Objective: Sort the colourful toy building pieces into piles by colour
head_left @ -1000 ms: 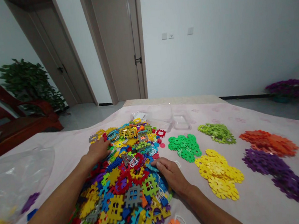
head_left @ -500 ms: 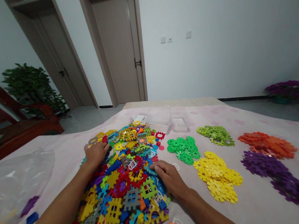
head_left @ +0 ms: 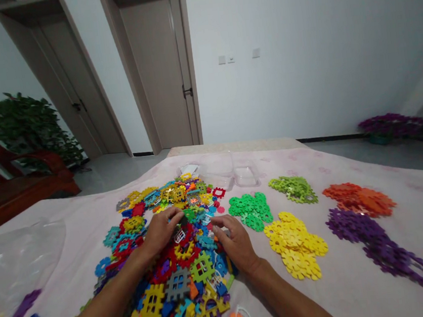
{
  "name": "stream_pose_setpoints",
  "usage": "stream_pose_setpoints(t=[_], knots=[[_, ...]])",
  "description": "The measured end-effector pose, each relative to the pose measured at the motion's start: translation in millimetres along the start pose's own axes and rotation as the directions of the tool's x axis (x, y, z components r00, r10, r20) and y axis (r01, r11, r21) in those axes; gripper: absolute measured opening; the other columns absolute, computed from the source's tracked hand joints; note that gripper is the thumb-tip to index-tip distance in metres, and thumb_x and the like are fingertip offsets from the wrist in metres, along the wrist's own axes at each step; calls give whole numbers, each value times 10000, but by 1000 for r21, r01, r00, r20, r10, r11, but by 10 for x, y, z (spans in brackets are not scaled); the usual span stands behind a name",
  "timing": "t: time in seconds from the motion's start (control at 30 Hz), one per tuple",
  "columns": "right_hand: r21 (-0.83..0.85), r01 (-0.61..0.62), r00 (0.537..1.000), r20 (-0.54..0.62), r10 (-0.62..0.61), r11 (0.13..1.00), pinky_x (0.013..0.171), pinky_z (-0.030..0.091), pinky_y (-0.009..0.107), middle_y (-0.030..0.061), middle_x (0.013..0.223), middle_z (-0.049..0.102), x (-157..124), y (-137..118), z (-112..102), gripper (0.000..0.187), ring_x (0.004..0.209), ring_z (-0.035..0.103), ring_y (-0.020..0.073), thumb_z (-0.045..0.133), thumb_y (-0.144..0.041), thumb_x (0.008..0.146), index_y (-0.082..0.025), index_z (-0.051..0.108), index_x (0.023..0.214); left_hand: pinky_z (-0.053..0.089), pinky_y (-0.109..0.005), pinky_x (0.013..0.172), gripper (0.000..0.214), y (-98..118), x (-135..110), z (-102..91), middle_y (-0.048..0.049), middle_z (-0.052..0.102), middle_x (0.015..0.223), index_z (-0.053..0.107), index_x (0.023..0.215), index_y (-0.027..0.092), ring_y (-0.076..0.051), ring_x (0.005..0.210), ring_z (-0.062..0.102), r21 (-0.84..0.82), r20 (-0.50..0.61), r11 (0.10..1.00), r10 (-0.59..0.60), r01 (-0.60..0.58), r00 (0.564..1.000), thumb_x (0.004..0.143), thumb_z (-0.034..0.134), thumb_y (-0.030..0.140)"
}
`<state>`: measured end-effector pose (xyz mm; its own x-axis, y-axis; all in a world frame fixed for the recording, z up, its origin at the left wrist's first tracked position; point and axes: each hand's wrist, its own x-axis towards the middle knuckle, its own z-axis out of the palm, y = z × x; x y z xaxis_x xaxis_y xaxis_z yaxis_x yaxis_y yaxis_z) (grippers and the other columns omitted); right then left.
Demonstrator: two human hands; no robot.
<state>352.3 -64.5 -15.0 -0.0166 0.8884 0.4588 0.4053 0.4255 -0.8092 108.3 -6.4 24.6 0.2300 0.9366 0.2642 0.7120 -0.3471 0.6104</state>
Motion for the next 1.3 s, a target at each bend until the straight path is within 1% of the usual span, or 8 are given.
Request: stream_pose_setpoints(t=[0.1, 0.3, 0.57, 0.67, 0.83, 0.97, 1.13, 1.3], knots=[[73, -49, 999, 7, 49, 996, 887, 526, 362, 59, 1050, 747, 34, -30, 24, 287, 974, 667, 229, 623, -356, 919, -240, 741, 1154, 493, -342, 768, 330, 256, -68, 148, -36, 744, 845, 679, 811, 251, -220, 808, 677, -64, 86, 996, 74, -69, 994, 951, 493, 485], [193, -197, 980, 30, 195, 961, 689, 510, 310, 19, 745, 714, 64, -10, 41, 251, 719, 646, 197, 581, -395, 914, -206, 728, 839, 526, -335, 859, 272, 442, -117, 309, -41, 783, 990, 752, 973, 277, -221, 936, 710, -145, 177, 981, 153, -128, 972, 948, 553, 460], [-126, -228, 936, -300, 182, 965, 849, 495, 384, 82, 950, 747, 322, 405, -529, 340, 894, 657, 252, 514, -433, 936, -191, 752, 962, 499, -362, 892, 339, 114, 125, 88, -60, 775, 1051, 765, 983, 254, -246, 994, 691, 181, 71, 975, 120, -131, 990, 974, 509, 475], [-343, -162, 925, -379, 21, 925, 1000, 432, 452, 129, 1132, 720, 342, 457, -678, 333, 1092, 595, 288, 482, -337, 967, -176, 735, 1112, 471, -375, 916, 395, 22, 406, 23, -81, 766, 1045, 768, 1002, 225, -260, 1002, 667, 336, 81, 923, 170, -187, 982, 962, 521, 530], [-383, 142, 944, -226, -242, 913, 955, 433, 392, 65, 1037, 729, 152, 328, -393, 252, 1026, 591, 237, 520, -135, 948, -223, 738, 1037, 429, -370, 975, 463, -74, 1010, 47, -111, 737, 1152, 756, 1075, 211, -270, 1084, 629, 547, 208, 806, 128, -224, 970, 987, 457, 554], [-266, 236, 964, -59, -260, 935, 883, 448, 364, 31, 957, 731, 3, 260, -105, 261, 953, 600, 218, 553, -76, 912, -237, 742, 990, 434, -400, 947, 551, -199, 1278, 104, -163, 676, 1268, 695, 1247, 201, -288, 1115, 605, 615, 219, 771, 33, -164, 975, 994, 402, 594], [-210, 175, 976, -94, -198, 962, 883, 458, 376, 37, 936, 734, -13, 326, -80, 281, 925, 613, 221, 541, -52, 870, -222, 745, 960, 449, -425, 946, 679, -395, 1226, 164, -188, 654, 1308, 643, 1331, 188, -338, 1150, 602, 628, 279, 761, -25, -163, 960, 922, 450, 694], [-168, 117, 988, -85, -133, 979, 897, 480, 369, 49, 935, 739, -1, 369, -86, 297, 942, 634, 226, 516, -61, 851, -220, 752, 939, 465, -429, 934, 625, -491, 892, 26, -169, 653, 1240, 641, 1304, 208, -347, 1116, 622, 623, 357, 751, -23, -220, 934, 907, 459, 656]])
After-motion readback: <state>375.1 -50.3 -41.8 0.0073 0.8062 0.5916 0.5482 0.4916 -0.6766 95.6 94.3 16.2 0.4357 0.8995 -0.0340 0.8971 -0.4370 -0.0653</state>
